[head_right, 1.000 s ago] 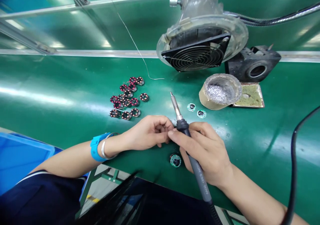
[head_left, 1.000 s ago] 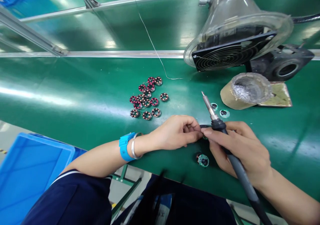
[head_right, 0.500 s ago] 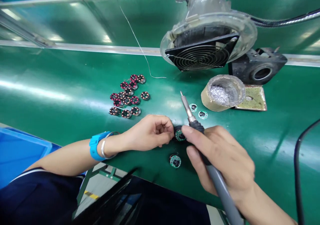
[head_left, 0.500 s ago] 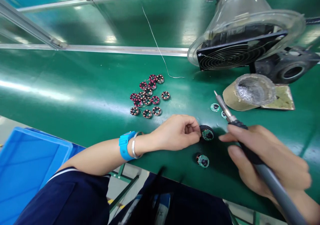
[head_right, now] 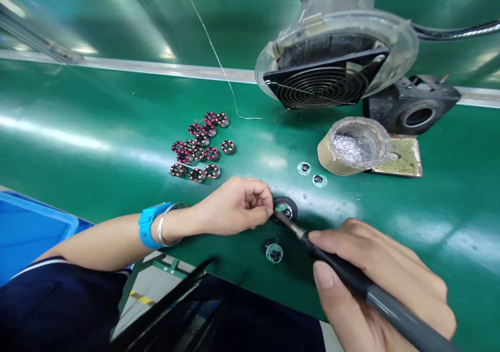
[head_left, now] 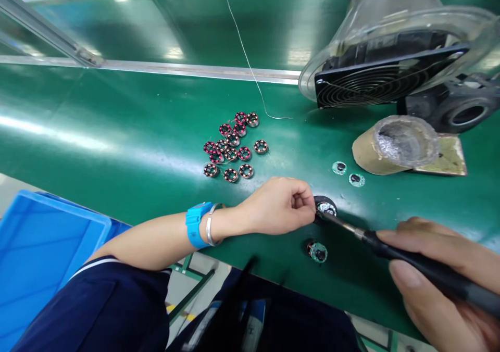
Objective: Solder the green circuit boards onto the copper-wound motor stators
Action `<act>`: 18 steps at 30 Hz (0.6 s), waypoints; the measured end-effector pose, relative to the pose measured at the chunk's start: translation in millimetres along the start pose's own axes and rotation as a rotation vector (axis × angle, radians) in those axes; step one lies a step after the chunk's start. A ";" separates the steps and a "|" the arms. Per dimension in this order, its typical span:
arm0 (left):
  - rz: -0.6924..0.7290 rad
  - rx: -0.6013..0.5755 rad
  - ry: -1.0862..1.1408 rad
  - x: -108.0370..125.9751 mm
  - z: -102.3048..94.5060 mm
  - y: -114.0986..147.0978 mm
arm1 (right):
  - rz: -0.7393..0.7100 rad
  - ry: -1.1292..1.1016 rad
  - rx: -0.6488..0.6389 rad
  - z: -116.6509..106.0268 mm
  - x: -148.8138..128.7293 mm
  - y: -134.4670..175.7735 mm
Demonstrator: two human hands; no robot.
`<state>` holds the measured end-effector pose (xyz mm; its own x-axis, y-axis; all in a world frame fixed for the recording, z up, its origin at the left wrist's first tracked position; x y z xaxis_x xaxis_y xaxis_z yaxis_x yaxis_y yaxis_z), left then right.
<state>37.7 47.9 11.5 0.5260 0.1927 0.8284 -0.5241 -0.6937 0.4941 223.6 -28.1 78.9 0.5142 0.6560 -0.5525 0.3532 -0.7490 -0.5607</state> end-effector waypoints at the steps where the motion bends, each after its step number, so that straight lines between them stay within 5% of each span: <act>1: 0.005 0.006 -0.006 0.1 -0.2 -0.1 | -0.003 0.003 0.006 0.2 -0.2 -0.4; 18: 0.005 0.029 -0.042 2.0 0.7 1.7 | 0.110 -0.039 -0.006 3.5 3.1 2.3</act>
<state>38.3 46.7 13.8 0.5518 0.1603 0.8184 -0.5075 -0.7142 0.4820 223.3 -27.5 73.8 0.5197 0.5727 -0.6340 0.3011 -0.8172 -0.4914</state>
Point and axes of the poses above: each hand's wrist, its own y-axis away from the middle knuckle, its own z-axis out of the palm, x = y × z, the point moved 4 cm from there along -y, towards the middle knuckle, and after that the axes turned 12 degrees about -z, right-handed, at the moved point
